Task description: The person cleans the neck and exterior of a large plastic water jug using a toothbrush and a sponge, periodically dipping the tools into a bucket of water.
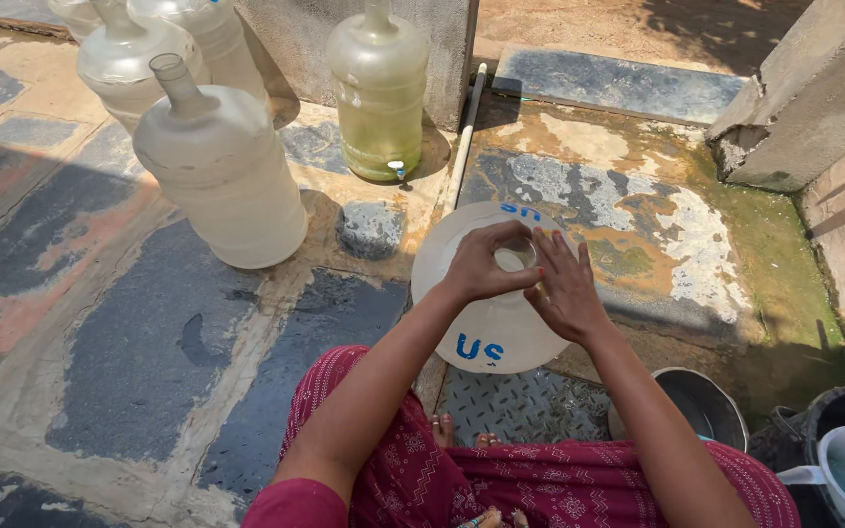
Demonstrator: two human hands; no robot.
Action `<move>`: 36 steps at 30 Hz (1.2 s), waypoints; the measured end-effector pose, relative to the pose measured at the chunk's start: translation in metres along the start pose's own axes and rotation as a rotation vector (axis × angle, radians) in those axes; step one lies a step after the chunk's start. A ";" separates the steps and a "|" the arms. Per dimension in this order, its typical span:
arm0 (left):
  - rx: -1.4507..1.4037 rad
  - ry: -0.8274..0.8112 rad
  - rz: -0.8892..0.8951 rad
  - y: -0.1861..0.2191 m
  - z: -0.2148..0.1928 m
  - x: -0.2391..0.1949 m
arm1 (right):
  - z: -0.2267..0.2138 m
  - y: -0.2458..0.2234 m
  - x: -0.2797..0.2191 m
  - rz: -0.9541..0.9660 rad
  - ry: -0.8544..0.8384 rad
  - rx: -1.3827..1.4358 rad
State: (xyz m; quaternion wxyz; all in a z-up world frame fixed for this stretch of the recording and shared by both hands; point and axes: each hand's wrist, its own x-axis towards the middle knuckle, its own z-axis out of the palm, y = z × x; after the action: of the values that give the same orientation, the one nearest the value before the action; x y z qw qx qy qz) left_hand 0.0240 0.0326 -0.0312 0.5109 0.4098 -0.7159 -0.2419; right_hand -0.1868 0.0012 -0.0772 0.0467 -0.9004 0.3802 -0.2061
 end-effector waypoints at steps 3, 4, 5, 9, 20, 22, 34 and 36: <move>-0.220 -0.054 -0.001 -0.005 0.002 0.004 | -0.005 0.028 0.007 0.222 0.044 0.340; -0.241 -0.065 -0.015 -0.007 0.001 0.005 | -0.004 0.033 0.008 0.302 0.071 0.439; -0.266 -0.073 -0.026 -0.010 -0.001 0.006 | -0.005 0.036 0.007 0.382 0.099 0.532; -0.300 -0.032 -0.054 -0.014 -0.012 0.007 | -0.005 0.009 0.001 0.299 0.098 0.292; -0.365 -0.321 -0.076 -0.006 -0.035 0.011 | -0.018 0.011 0.024 0.343 0.038 0.271; -0.432 -0.305 -0.118 -0.008 -0.036 0.007 | -0.017 0.024 0.022 0.536 0.052 0.558; -0.536 -0.122 -0.128 -0.041 -0.037 0.027 | 0.012 -0.069 -0.010 -0.023 0.102 -0.119; -0.536 -0.119 -0.143 -0.040 -0.044 0.027 | 0.008 -0.056 -0.012 -0.043 0.013 -0.127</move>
State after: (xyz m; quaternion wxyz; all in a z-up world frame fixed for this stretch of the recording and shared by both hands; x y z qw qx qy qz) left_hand 0.0748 -0.0087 -0.0319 0.5398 0.2947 -0.6244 -0.4814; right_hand -0.1540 0.0487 -0.0753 -0.0174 -0.9082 0.3735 -0.1882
